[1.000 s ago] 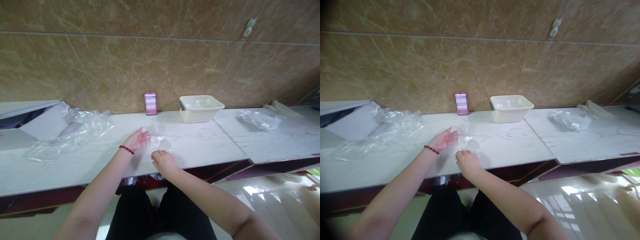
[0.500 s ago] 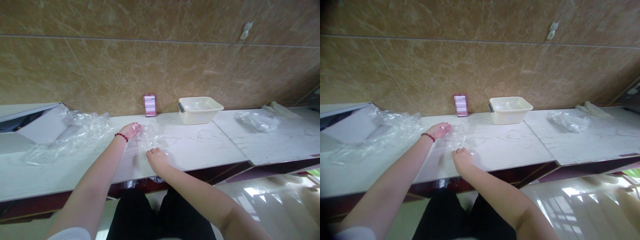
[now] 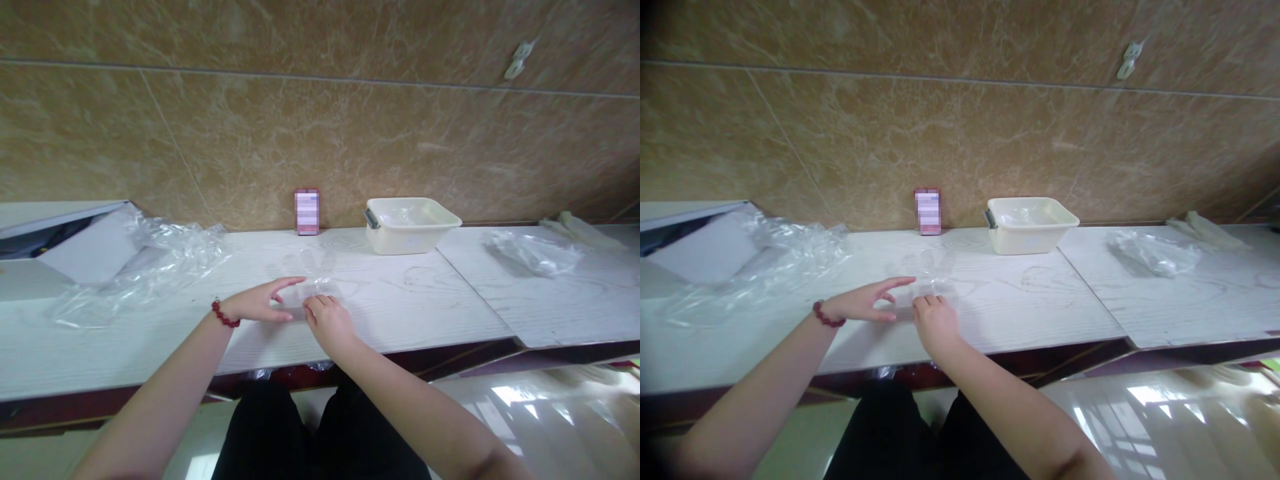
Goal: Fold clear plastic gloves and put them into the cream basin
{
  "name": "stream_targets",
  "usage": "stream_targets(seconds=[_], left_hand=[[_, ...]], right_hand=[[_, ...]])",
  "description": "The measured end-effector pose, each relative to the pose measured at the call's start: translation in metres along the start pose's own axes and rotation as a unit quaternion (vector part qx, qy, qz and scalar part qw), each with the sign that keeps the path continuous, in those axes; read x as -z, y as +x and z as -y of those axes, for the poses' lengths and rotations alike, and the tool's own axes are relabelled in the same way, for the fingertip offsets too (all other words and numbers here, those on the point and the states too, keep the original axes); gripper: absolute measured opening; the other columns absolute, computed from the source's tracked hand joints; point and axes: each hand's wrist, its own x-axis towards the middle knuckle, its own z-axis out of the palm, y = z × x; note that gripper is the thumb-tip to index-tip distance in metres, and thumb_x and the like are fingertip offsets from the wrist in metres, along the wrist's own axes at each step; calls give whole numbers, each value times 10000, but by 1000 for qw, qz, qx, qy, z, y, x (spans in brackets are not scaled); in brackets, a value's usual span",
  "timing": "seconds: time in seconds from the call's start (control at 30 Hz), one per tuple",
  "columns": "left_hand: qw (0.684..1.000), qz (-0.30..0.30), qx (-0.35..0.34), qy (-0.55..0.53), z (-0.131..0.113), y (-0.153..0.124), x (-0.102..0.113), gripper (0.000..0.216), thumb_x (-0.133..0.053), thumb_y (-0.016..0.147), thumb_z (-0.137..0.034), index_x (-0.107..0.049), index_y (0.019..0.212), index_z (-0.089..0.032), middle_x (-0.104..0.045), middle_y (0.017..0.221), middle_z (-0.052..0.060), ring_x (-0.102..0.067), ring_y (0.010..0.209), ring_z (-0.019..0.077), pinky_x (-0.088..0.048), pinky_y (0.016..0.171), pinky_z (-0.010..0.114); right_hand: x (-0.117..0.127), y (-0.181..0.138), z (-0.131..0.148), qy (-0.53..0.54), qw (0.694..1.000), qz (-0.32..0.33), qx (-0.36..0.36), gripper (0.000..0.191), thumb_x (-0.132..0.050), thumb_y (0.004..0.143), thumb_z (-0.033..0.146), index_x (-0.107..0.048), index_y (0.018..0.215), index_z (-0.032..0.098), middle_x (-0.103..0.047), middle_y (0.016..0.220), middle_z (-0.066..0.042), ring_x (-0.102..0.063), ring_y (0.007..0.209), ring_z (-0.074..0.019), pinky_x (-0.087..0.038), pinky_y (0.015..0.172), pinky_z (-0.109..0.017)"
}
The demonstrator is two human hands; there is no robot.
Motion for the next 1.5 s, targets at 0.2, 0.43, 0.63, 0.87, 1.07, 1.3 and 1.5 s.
stream_targets(seconds=[0.2, 0.43, 0.63, 0.87, 1.07, 1.3, 1.5], left_hand=[[984, -147, -8, 105, 2, 3, -22, 154, -524, 666, -241, -634, 774, -240, -618, 913, 41, -533, 893, 196, -378, 840, 330], [980, -163, 90, -72, 15, 9, -10, 199, -515, 684, -364, -579, 739, -184, -600, 802, 35, -560, 746, 163, -467, 669, 299], [933, -302, 69, -181, 2, 79, 40, 150, -502, 713, -286, -521, 711, -137, -554, 751, 25, -533, 761, 127, -471, 680, 311], [918, -362, -60, -153, -44, 120, 79, 103, -472, 734, -231, -514, 741, -138, -538, 737, 13, -525, 724, 104, -463, 677, 284], [942, -324, -72, -48, -49, 118, 82, 170, -471, 738, -297, -538, 774, -145, -557, 763, 20, -530, 716, 108, -451, 678, 279], [914, -385, -113, 63, -42, 123, 108, 237, -430, 754, -336, -549, 817, -141, -592, 828, 35, -538, 800, 132, -433, 718, 273], [905, -377, -123, 152, -25, 87, 81, 310, -386, 774, -379, -555, 867, -135, -610, 843, 42, -545, 810, 144, -419, 756, 275]], right_hand=[[7, 8, -9, 36, 999, -9, -8, 216, -416, 797, 251, -530, 979, 227, -582, 913, -41, -501, 878, -159, -386, 738, -263], [7, 37, -59, 218, 972, 38, -77, 127, -520, 721, 284, -571, 789, 190, -587, 760, -19, -560, 720, -126, -460, 636, -250], [21, 127, -77, 485, 860, -24, -160, 44, -528, 691, 155, -488, 709, 154, -532, 705, 5, -526, 621, -68, -507, 543, -224], [55, 173, -79, 375, 905, -143, -145, 231, -573, 650, 284, -503, 839, 170, -543, 831, -22, -541, 650, -86, -483, 512, -199], [53, 180, -91, 289, 929, -124, -194, 231, -543, 673, 280, -534, 865, 153, -582, 787, -49, -556, 583, -102, -446, 488, -204], [81, 187, -91, 77, 976, -178, -99, 166, -532, 681, 216, -579, 827, 152, -616, 777, -40, -557, 752, -139, -410, 677, -233], [67, 159, -92, 49, 986, -157, -10, 271, -437, 767, 359, -591, 891, 173, -626, 837, -48, -564, 782, -145, -405, 684, -228]])
